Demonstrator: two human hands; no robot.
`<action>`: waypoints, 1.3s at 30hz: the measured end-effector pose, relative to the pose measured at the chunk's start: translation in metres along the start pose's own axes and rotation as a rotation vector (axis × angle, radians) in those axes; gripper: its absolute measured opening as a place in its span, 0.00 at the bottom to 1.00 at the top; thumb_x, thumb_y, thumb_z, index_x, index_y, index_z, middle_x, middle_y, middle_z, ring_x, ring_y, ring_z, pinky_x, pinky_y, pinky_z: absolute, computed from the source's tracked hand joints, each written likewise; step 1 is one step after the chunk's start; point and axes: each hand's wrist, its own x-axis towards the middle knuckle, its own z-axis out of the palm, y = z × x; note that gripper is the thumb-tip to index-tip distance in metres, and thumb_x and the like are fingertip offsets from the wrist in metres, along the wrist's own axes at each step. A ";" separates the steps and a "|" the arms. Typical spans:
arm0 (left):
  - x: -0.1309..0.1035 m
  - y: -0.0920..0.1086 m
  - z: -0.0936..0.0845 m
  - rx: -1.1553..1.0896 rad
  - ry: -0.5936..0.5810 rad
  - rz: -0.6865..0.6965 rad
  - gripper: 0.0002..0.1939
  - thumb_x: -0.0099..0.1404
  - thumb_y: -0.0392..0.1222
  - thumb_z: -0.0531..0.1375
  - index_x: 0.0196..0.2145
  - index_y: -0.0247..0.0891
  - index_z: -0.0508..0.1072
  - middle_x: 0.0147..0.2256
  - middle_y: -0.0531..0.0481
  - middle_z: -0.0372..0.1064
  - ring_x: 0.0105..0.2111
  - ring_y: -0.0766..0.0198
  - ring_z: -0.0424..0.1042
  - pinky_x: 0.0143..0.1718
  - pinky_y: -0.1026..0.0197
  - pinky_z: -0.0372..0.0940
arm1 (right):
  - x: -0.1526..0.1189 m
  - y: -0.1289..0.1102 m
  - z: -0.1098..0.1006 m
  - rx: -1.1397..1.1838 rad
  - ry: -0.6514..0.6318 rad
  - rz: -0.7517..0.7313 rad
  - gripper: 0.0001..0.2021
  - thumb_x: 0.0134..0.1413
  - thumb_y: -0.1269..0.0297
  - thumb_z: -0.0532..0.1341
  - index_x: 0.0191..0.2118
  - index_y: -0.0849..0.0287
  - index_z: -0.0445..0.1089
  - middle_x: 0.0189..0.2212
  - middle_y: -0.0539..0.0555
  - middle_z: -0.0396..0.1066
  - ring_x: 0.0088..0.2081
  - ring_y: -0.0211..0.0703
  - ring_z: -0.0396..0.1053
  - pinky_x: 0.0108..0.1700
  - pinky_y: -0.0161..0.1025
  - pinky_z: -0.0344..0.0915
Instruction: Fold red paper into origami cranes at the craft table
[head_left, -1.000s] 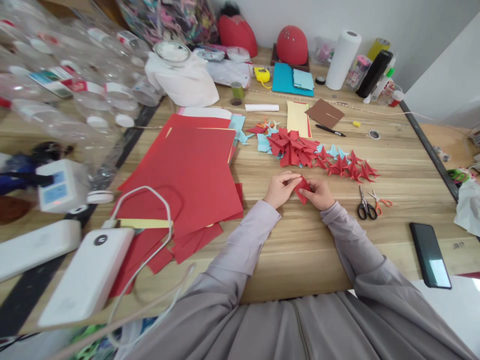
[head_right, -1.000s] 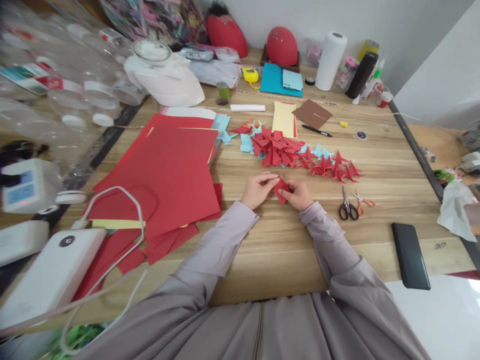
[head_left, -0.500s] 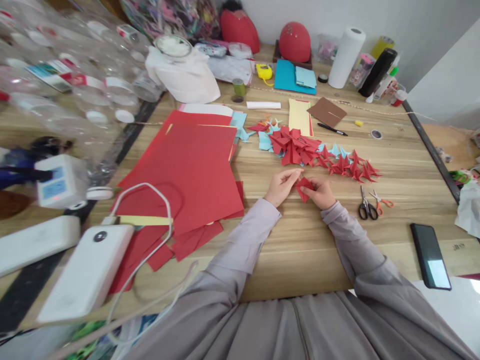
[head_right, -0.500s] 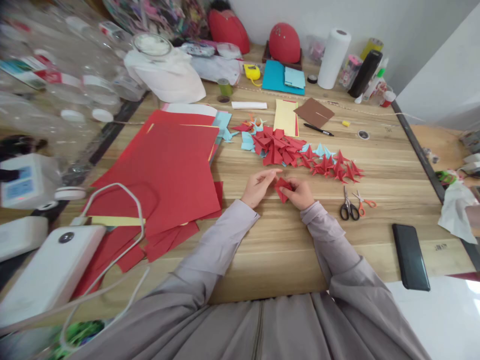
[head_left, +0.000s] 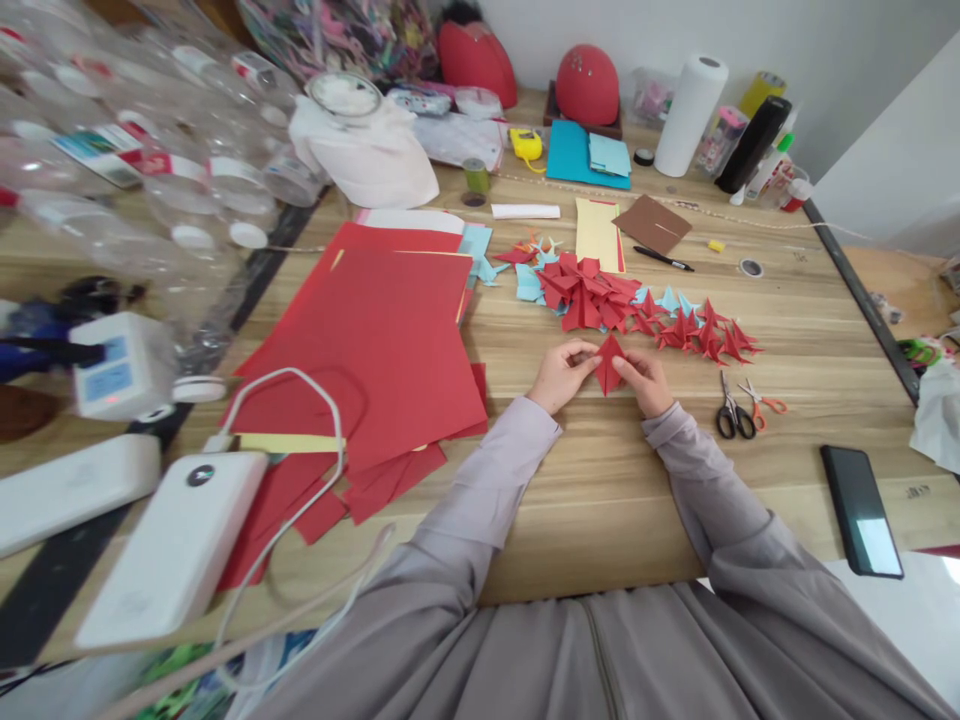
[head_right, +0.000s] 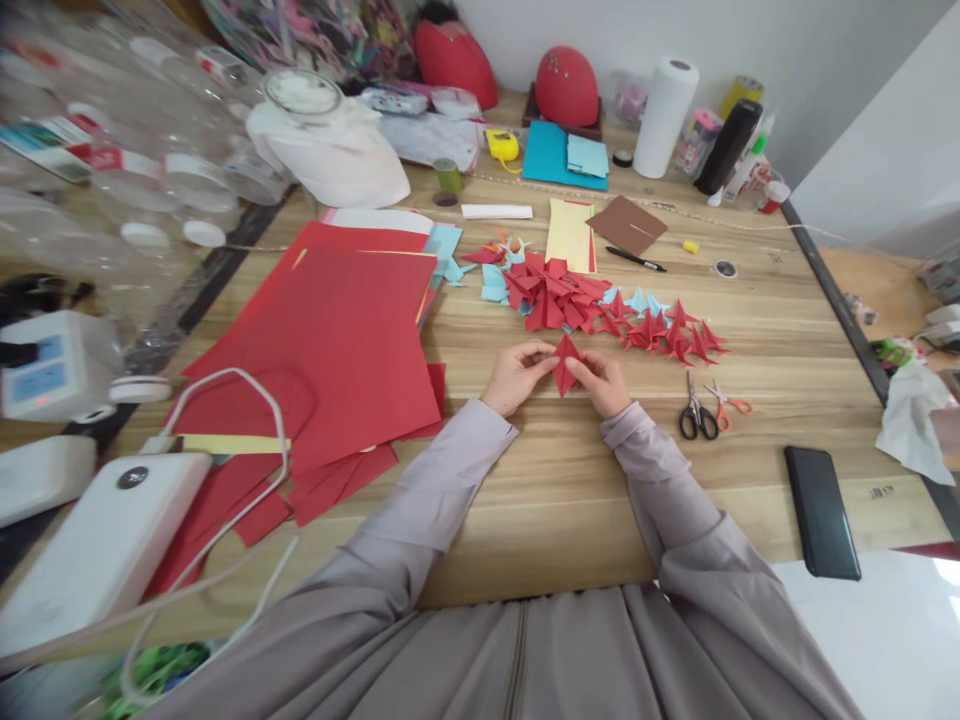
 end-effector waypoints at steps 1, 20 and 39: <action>0.000 0.001 0.000 -0.020 0.012 -0.016 0.10 0.49 0.43 0.66 0.28 0.35 0.75 0.26 0.51 0.71 0.27 0.68 0.66 0.32 0.63 0.62 | 0.001 0.001 -0.001 0.025 0.021 -0.002 0.18 0.46 0.47 0.62 0.27 0.59 0.71 0.17 0.48 0.68 0.19 0.36 0.64 0.23 0.35 0.62; 0.002 0.002 -0.001 -0.049 0.108 -0.015 0.10 0.48 0.42 0.66 0.28 0.35 0.75 0.26 0.52 0.71 0.25 0.69 0.65 0.31 0.63 0.62 | 0.004 0.006 -0.005 0.043 0.012 -0.003 0.16 0.44 0.49 0.63 0.30 0.58 0.73 0.16 0.47 0.69 0.18 0.37 0.64 0.24 0.36 0.59; 0.001 0.000 0.000 -0.017 0.087 -0.040 0.11 0.48 0.43 0.66 0.29 0.35 0.75 0.26 0.51 0.71 0.25 0.67 0.66 0.31 0.62 0.63 | 0.004 0.004 -0.002 -0.077 0.041 -0.036 0.19 0.42 0.45 0.64 0.28 0.59 0.70 0.16 0.47 0.68 0.18 0.34 0.64 0.23 0.35 0.64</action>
